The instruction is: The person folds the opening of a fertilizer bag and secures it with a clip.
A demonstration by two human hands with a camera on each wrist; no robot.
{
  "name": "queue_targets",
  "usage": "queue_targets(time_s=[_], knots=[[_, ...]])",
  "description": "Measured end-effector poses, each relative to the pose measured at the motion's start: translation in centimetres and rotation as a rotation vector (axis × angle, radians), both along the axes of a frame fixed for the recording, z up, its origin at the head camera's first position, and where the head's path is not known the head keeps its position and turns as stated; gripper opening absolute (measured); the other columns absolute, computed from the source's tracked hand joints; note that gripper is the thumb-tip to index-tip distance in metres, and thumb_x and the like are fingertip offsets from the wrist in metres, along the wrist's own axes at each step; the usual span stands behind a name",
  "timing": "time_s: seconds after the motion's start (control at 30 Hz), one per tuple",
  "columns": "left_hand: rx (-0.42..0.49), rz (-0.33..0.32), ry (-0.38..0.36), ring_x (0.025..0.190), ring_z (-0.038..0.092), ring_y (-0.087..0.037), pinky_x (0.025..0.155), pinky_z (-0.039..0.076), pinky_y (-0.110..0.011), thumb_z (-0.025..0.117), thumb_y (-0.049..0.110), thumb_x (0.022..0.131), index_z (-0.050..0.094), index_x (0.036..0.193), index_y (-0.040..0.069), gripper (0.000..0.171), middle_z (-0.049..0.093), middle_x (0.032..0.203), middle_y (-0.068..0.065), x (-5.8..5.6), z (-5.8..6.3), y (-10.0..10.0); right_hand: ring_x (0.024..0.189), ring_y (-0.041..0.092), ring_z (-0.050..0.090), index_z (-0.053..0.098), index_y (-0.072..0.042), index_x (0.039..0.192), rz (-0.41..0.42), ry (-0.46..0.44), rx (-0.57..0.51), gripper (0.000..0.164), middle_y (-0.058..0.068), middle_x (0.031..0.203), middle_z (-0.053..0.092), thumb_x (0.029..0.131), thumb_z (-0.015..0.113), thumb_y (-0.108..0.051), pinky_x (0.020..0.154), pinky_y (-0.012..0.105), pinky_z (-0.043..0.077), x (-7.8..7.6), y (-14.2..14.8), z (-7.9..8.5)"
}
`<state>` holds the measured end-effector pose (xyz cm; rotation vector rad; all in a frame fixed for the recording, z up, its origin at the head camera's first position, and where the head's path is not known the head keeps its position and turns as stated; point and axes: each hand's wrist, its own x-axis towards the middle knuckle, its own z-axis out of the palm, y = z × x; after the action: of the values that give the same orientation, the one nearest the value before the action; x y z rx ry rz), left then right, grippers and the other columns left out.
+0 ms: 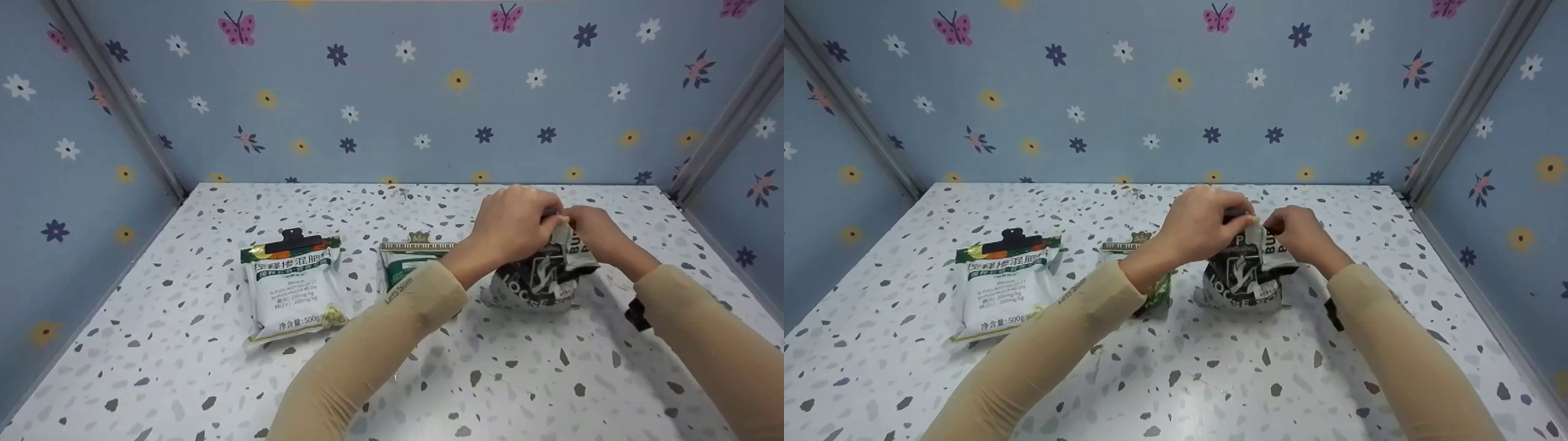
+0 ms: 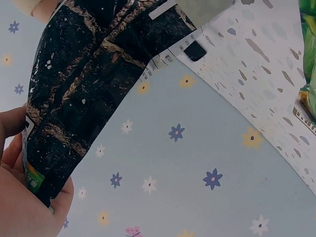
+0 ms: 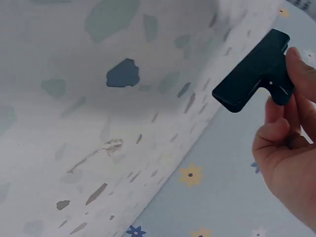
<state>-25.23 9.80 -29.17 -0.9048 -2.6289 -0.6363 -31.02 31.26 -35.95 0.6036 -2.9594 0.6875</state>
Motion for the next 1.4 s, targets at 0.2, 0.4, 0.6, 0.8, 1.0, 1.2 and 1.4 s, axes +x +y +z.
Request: queue_targets(time_s=[0.2,0.4,0.6,0.8,1.0,1.2,1.4], knots=[[-0.004,0.005,-0.020,0.081,0.061,-0.004,0.067,0.047,-0.024,0.065,0.037,0.098,0.077,0.104,0.028,0.017,0.070,0.095,0.014,0.1,-0.1,0.0,0.091,0.034,0.059,0.068,0.003,0.111,-0.053,0.001,-0.185,0.018,0.020,0.101,0.064,0.096,0.064,-0.006,0.075,0.044,0.050,2.4,1.6,1.3],[0.001,0.008,-0.021,0.082,0.061,-0.004,0.068,0.048,-0.024,0.065,0.037,0.098,0.077,0.103,0.029,0.016,0.071,0.093,0.014,0.0,-0.1,0.0,0.086,0.015,0.060,0.068,-0.001,0.115,-0.116,-0.005,-0.385,0.031,0.004,0.103,0.065,0.094,0.072,-0.023,0.070,0.022,0.049,3.4,3.6,1.3],[0.027,0.018,-0.022,0.075,0.057,-0.002,0.065,0.046,-0.022,0.065,0.037,0.098,0.078,0.100,0.028,0.016,0.068,0.085,0.015,-0.2,-0.4,-0.1,0.082,0.012,0.068,0.068,0.006,0.107,0.051,-0.091,-0.828,0.014,0.001,0.094,0.071,0.094,0.064,0.005,0.075,0.019,0.053,4.3,4.7,1.7],[0.032,0.010,-0.018,0.078,0.059,-0.001,0.066,0.046,-0.020,0.065,0.037,0.098,0.078,0.101,0.027,0.017,0.069,0.089,0.015,-0.2,-0.4,-0.1,0.081,0.019,0.070,0.069,0.009,0.102,0.236,-0.217,-1.172,0.025,0.012,0.092,0.072,0.092,0.052,0.023,0.075,0.025,0.056,5.1,4.9,2.1],[0.026,0.011,-0.017,0.080,0.060,-0.001,0.068,0.047,-0.020,0.065,0.038,0.098,0.078,0.103,0.028,0.018,0.070,0.091,0.015,-0.2,-0.4,-0.1,0.081,0.020,0.069,0.067,0.014,0.102,0.268,-0.229,-1.129,0.025,0.013,0.093,0.071,0.090,0.048,0.027,0.076,0.027,0.056,5.4,4.8,2.4],[0.045,-0.013,-0.004,0.080,0.060,-0.002,0.068,0.046,-0.020,0.065,0.037,0.098,0.078,0.104,0.027,0.018,0.071,0.093,0.014,-0.3,-0.5,-0.3,0.086,0.017,0.068,0.065,0.016,0.103,0.287,-0.214,-1.019,0.021,0.010,0.097,0.068,0.088,0.053,0.026,0.077,0.025,0.055,5.5,4.3,2.5],[0.122,-0.097,0.034,0.079,0.061,-0.002,0.072,0.045,-0.017,0.065,0.034,0.098,0.077,0.103,0.021,0.019,0.072,0.096,0.011,-0.6,-0.7,-0.8,0.088,0.014,0.066,0.066,0.014,0.105,0.275,-0.191,-0.930,0.018,0.007,0.098,0.066,0.091,0.056,0.020,0.077,0.024,0.054,5.4,3.7,2.5]])
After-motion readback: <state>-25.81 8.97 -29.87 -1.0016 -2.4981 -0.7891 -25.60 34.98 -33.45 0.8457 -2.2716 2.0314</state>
